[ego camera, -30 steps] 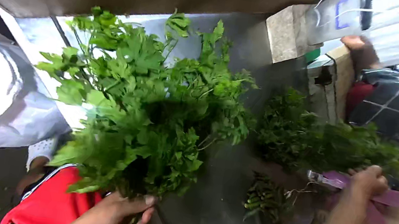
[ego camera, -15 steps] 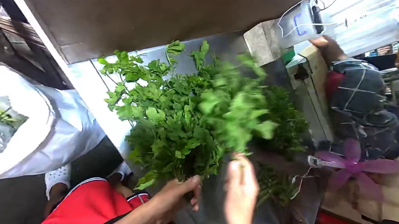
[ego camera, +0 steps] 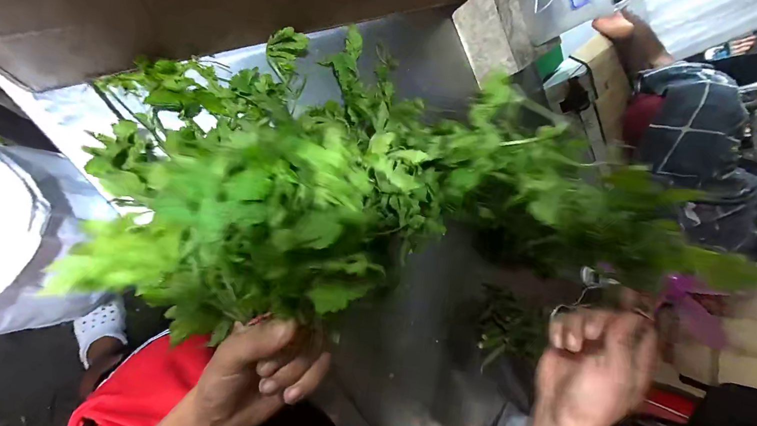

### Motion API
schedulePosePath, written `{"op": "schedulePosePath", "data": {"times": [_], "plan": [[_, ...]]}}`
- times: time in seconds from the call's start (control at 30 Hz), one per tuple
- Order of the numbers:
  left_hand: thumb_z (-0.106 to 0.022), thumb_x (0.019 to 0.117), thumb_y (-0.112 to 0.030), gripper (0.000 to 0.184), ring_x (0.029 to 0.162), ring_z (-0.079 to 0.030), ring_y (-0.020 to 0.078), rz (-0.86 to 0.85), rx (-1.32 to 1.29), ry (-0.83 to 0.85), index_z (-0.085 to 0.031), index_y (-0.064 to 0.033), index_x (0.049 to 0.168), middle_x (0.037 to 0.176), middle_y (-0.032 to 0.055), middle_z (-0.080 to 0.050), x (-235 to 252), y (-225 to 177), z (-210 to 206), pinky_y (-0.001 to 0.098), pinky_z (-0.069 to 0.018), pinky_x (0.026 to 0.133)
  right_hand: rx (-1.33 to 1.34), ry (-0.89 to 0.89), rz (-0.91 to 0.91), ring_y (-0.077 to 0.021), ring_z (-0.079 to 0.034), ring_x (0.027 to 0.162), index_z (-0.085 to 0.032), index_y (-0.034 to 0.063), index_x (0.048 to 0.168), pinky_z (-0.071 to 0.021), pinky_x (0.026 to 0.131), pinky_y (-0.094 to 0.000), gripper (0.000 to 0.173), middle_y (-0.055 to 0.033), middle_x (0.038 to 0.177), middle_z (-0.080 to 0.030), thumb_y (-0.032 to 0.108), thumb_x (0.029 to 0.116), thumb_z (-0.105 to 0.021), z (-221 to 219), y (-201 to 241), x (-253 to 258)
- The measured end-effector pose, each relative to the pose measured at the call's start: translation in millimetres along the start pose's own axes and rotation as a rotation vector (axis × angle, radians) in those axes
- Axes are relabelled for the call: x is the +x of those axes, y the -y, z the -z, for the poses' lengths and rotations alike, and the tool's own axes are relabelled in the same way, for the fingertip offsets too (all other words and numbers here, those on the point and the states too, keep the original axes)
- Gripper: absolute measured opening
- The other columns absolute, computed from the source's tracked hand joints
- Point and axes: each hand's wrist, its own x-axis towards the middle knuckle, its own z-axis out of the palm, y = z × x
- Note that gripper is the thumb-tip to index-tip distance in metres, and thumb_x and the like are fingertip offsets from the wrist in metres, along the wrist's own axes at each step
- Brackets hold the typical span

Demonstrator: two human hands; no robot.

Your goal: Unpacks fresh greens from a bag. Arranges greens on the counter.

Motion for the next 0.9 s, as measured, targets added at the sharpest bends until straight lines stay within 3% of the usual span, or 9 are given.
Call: {"op": "schedulePosePath", "data": {"times": [0.07, 0.17, 0.27, 0.47, 0.53, 0.63, 0.7, 0.77, 0.9], "plan": [[-0.065, 0.0974, -0.025, 0.02, 0.065, -0.066, 0.0064, 0.004, 0.041, 0.002, -0.075, -0.0135, 0.084, 0.068, -0.0061, -0.066, 4.9, 9.8, -3.6, 0.0245, -0.0559, 0.069, -0.139, 0.054, 0.013, -0.0003, -0.05, 0.047, -0.051, 0.0139, 0.121, -0.0484, 0.047, -0.0173, 0.024, 0.0133, 0.063, -0.053, 0.019, 0.1117, -0.03, 3.3, -2.0, -0.8], [-0.068, 0.0926, -0.029, 0.02, 0.067, -0.069, 0.0119, 0.187, 0.161, -0.399, -0.075, -0.0131, 0.103, 0.073, -0.0018, -0.068, 8.7, 34.9, 7.6, 0.0322, -0.0624, 0.072, -0.372, 0.274, -0.165, -0.0009, -0.053, 0.052, -0.05, -0.0028, 0.137, -0.0506, 0.05, -0.0203, 0.036, 0.0105, 0.067, -0.055, 0.016, 0.1083, -0.039, -3.3, -35.5, -39.3], [-0.041, 0.1088, -0.024, 0.031, 0.084, -0.073, 0.0188, 0.378, 0.327, -0.594, -0.061, -0.0027, 0.12, 0.094, 0.0082, -0.073, 9.7, 46.0, 19.4, 0.0365, -0.0619, 0.085, -0.45, 0.417, -0.284, -0.0018, -0.057, 0.058, -0.052, -0.0088, 0.137, -0.0521, 0.055, -0.021, 0.042, 0.0061, 0.07, -0.06, 0.02, 0.1079, -0.042, -16.4, -56.4, -99.4], [-0.052, 0.105, -0.022, 0.029, 0.102, -0.069, 0.0201, 0.431, 0.542, -0.677, -0.068, -0.0007, 0.116, 0.107, 0.0102, -0.073, 4.1, 57.9, 19.2, 0.0391, -0.0571, 0.095, -0.569, 0.689, -0.49, -0.0034, -0.054, 0.061, -0.062, -0.0009, 0.116, -0.0508, 0.059, -0.0238, 0.039, 0.0018, 0.074, -0.057, 0.031, 0.1082, -0.041, -15.0, -64.3, -159.1], [-0.056, 0.1033, -0.021, 0.026, 0.1, -0.069, 0.0172, 0.483, 0.63, -0.702, -0.071, -0.0023, 0.113, 0.104, 0.0073, -0.074, 1.8, 57.9, 19.9, 0.0367, -0.0568, 0.093, -0.64, 0.863, -0.561, -0.01, -0.054, 0.06, -0.059, -0.0009, 0.119, -0.0517, 0.059, -0.031, 0.039, -0.0017, 0.071, -0.055, 0.032, 0.1091, -0.039, -11.3, -62.6, -157.5], [-0.059, 0.1019, -0.013, 0.015, 0.095, -0.07, 0.0148, 0.57, 0.683, -0.737, -0.071, -0.003, 0.104, 0.098, 0.005, -0.074, -0.3, 56.4, 18.9, 0.0348, -0.0576, 0.091, -0.722, 1.2, -0.711, -0.0249, -0.067, 0.08, -0.057, 0.0008, 0.132, -0.0572, 0.078, -0.0485, 0.044, -0.0132, 0.088, -0.067, 0.035, 0.1082, -0.043, -1.7, -58.1, -133.8], [-0.057, 0.0987, -0.004, 0.015, 0.098, -0.071, 0.0203, 0.502, 0.594, -0.731, -0.069, -0.0001, 0.107, 0.102, 0.0101, -0.074, -5.1, 55.9, 26.0, 0.0388, -0.0577, 0.093, -0.639, 1.421, -0.748, -0.0267, -0.07, 0.09, -0.058, 0.0017, 0.134, -0.0576, 0.085, -0.0496, 0.043, -0.0162, 0.1, -0.071, 0.034, 0.107, -0.052, 9.9, -53.1, -104.4], [-0.053, 0.0967, -0.003, 0.019, 0.097, -0.073, 0.0276, 0.381, 0.497, -0.66, -0.068, 0.0006, 0.108, 0.105, 0.0158, -0.075, -13.8, 48.6, 33.5, 0.044, -0.0597, 0.092, -0.623, 1.324, -0.727, -0.0218, -0.073, 0.09, -0.066, 0.0009, 0.129, -0.0607, 0.086, -0.0435, 0.035, -0.0131, 0.103, -0.075, 0.023, 0.1046, -0.056, 31.0, -50.6, -65.5], [-0.066, 0.094, -0.025, 0.019, 0.074, -0.069, 0.0096, 0.154, 0.524, -0.478, -0.079, -0.0179, 0.105, 0.094, 0.0002, -0.075, -35.7, 0.7, 15.0, 0.0267, -0.06, 0.072, -0.827, 0.422, -0.517, -0.0167, -0.068, 0.08, -0.061, -0.0058, 0.127, -0.0602, 0.074, -0.0354, 0.035, -0.0124, 0.099, -0.07, 0.019, 0.1084, -0.046, 76.4, -104.4, 41.1]]}}
